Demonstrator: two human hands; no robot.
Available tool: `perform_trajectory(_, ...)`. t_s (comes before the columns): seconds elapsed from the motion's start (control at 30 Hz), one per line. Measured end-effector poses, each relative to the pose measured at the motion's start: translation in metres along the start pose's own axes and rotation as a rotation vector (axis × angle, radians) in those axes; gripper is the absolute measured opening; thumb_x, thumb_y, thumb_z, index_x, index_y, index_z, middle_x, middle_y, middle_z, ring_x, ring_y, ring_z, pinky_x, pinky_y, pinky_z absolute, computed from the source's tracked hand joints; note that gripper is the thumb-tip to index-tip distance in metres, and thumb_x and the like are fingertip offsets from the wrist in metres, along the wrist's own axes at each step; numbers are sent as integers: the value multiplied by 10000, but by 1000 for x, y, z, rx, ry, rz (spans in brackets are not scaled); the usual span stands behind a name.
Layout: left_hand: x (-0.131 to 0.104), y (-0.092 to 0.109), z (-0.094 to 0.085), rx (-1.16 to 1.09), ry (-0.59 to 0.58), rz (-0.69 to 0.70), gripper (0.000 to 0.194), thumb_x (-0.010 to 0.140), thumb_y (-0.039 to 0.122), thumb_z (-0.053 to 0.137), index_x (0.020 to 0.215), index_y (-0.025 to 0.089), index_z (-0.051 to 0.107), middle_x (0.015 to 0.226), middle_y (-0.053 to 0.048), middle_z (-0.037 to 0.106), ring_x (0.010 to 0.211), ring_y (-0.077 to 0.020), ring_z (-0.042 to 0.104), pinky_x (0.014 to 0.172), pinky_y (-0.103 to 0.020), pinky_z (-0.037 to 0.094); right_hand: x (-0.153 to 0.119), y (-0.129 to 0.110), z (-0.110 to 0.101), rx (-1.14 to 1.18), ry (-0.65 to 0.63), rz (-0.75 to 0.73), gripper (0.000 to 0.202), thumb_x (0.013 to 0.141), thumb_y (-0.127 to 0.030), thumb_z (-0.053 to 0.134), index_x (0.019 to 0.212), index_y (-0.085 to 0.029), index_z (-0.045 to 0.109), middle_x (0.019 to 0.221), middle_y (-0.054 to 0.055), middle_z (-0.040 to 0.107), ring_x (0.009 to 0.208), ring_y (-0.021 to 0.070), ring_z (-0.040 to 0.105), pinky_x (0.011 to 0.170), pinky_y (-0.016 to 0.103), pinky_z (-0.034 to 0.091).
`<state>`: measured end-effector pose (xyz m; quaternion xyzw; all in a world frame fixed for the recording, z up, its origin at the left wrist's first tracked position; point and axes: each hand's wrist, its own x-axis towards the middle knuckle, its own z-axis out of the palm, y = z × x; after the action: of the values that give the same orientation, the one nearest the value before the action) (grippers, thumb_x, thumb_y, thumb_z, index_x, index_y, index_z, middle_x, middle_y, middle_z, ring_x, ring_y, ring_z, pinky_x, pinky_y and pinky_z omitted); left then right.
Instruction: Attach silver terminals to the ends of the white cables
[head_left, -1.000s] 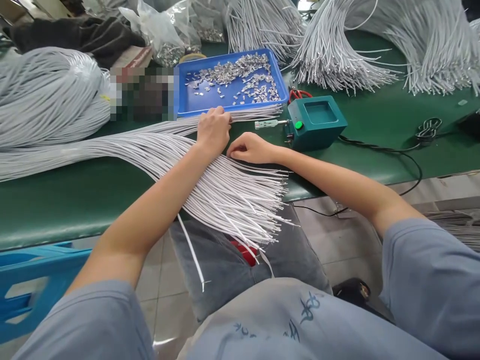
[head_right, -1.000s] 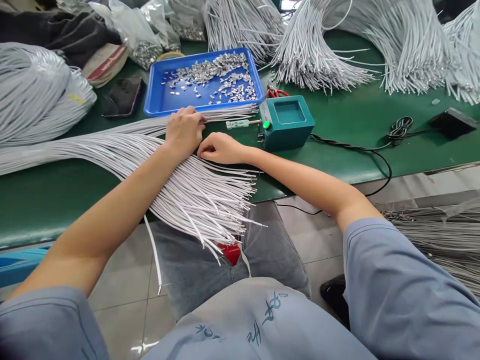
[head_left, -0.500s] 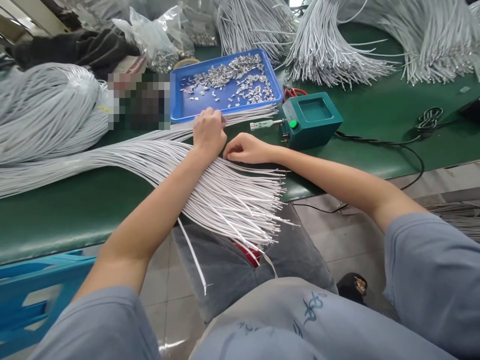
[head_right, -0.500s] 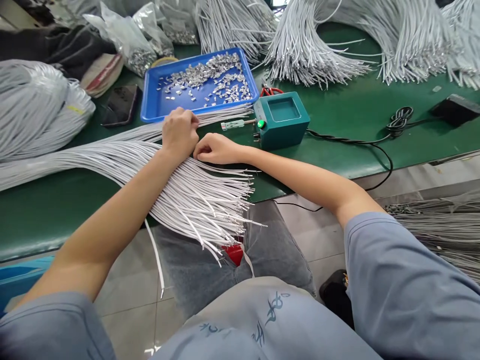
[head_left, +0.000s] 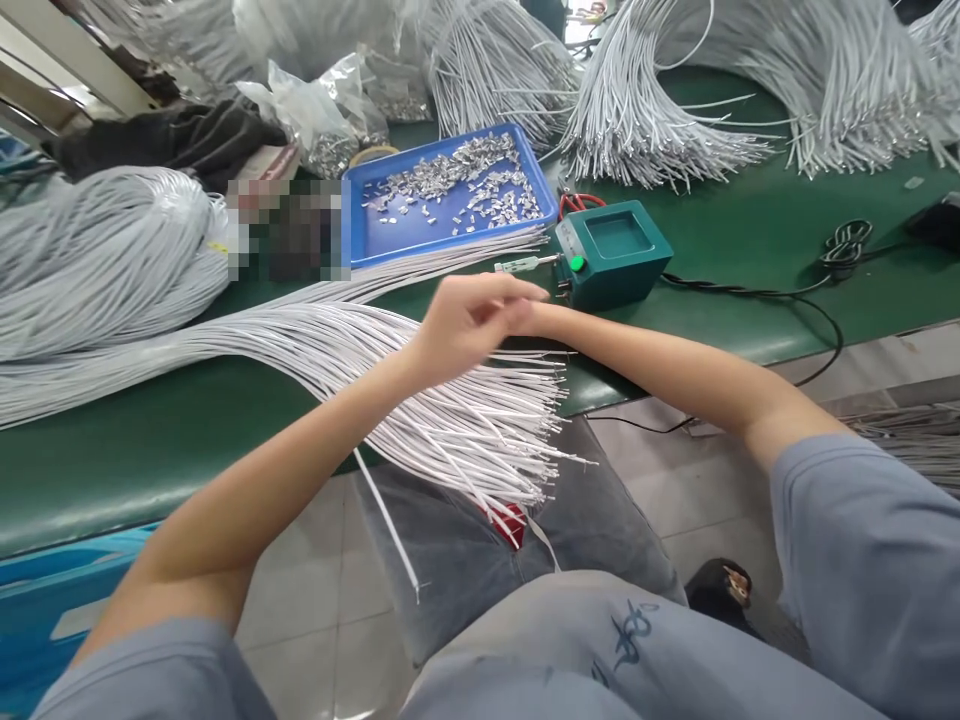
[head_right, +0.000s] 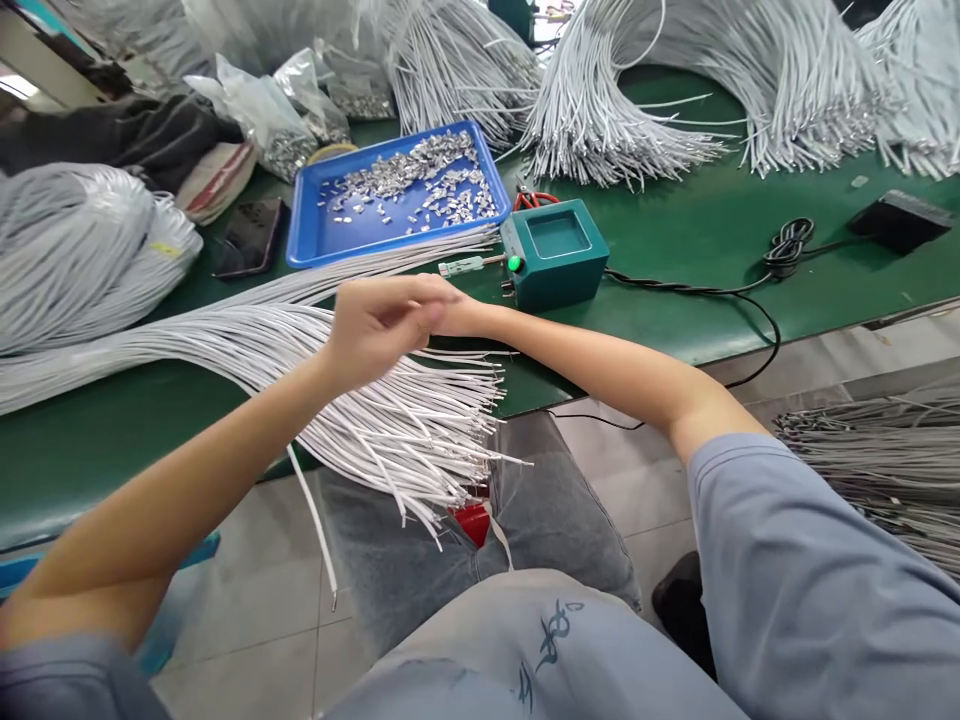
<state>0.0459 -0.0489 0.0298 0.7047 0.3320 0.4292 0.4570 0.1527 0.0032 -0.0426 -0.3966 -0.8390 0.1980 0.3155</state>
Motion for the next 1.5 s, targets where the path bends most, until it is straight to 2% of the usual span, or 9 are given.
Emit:
perform_trajectory(0.1,10,-23,-25,-341,292,-162,48,819,225,700,817,177,698,547,60,527,397,-30,445,439,-177,420,-2,-2,0,182,218,39,216,887,-127,430,1017,-125,603,684,-24,562,623,83,572,644,237,544)
perform_trajectory(0.17,16,-38,-42,-511,401,-246,59,818,201,707,794,153,684,574,59,551,420,-15,481,459,-148,454,-2,-1,0,318,402,38,276,882,-154,429,1123,-145,564,790,7,607,610,86,558,575,226,537)
perform_trajectory(0.23,17,-50,-50,-588,363,-306,77,791,196,736,796,131,694,607,43,592,471,-18,541,507,-141,498,-1,2,0,397,456,8,277,877,-185,456,1136,-186,552,884,34,620,699,112,590,528,214,528)
perform_trajectory(0.37,10,-58,-46,-579,112,-346,335,616,251,871,904,145,736,684,25,647,580,-61,624,588,-185,560,-2,6,-4,472,502,-8,321,889,-223,492,1208,-251,516,989,47,624,832,141,639,616,249,579)
perform_trajectory(0.47,6,-57,-41,-546,29,-368,424,549,309,903,909,148,747,674,18,655,594,-76,635,618,-213,573,-5,4,-10,441,456,-21,330,908,-265,503,1238,-282,511,1019,41,649,851,149,652,686,288,594)
perform_trajectory(0.73,7,-55,-42,-505,21,-364,374,530,360,905,741,113,718,658,-1,665,586,-85,633,626,-239,569,-7,-4,-17,527,350,-44,275,860,-282,583,1131,-239,598,880,-2,683,851,135,681,763,301,606)
perform_trajectory(1.0,6,-50,-40,-521,24,-346,369,511,346,913,702,108,704,609,7,645,566,-91,632,593,-232,562,-9,-10,-19,591,419,-16,122,813,-262,658,927,-222,676,877,2,718,831,141,696,788,329,610)
perform_trajectory(1.27,6,-51,-39,-516,47,-348,390,498,351,919,708,106,698,603,8,650,564,-92,630,615,-251,577,-11,-17,-20,573,450,59,98,799,-299,669,803,-218,616,818,-3,704,785,134,682,770,328,607)
perform_trajectory(1.5,6,-53,-39,-512,39,-335,361,518,318,915,704,102,693,599,9,648,554,-92,632,588,-243,576,-5,-6,-28,744,251,134,206,854,-411,568,949,-230,589,873,8,667,756,126,666,608,273,595)
